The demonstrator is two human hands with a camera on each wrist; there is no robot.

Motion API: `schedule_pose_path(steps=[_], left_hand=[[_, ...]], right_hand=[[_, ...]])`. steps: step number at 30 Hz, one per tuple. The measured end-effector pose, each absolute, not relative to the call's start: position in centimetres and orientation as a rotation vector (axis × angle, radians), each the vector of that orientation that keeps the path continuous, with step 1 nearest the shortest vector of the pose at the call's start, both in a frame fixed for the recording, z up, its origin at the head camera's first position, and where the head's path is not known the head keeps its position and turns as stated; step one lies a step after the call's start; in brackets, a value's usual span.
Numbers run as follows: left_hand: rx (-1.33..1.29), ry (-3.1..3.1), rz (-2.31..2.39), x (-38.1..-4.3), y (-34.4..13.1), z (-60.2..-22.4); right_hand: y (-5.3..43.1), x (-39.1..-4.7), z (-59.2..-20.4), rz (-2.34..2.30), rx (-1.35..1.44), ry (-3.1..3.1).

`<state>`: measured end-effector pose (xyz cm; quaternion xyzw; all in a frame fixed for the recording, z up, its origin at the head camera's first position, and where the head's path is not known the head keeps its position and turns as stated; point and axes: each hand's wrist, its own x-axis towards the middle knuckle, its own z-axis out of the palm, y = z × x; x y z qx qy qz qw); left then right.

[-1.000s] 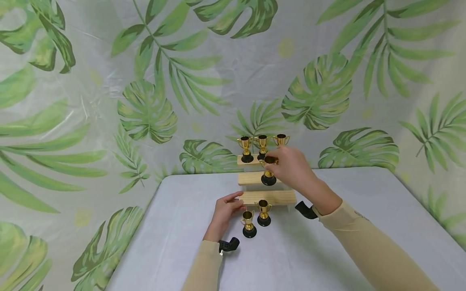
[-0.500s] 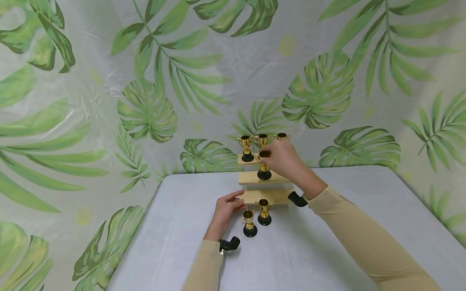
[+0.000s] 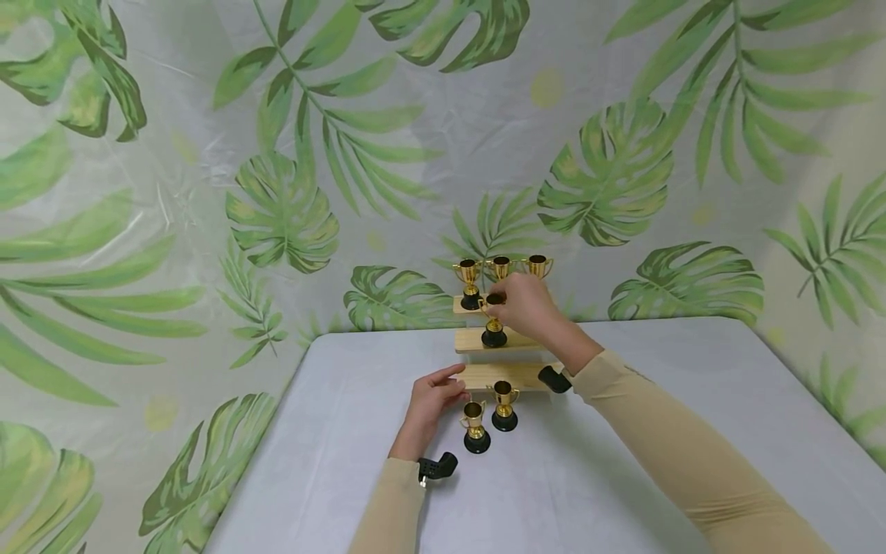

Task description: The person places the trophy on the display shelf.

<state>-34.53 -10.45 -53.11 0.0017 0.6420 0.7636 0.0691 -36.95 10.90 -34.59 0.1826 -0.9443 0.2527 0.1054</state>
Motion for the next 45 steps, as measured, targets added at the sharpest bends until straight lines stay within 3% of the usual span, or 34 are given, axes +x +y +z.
schedule_pose_path(steps=[18, 45], left_hand=[[0.033, 1.923, 2.305, -34.6, -10.4, -53.2], [0.014, 1.936, 2.303, -34.7, -10.4, -53.2]], right_hand=[[9.8, -38.3, -37.1, 0.709, 0.456, -2.73], [9.6, -38.1, -37.5, 0.614, 0.465, -2.662]])
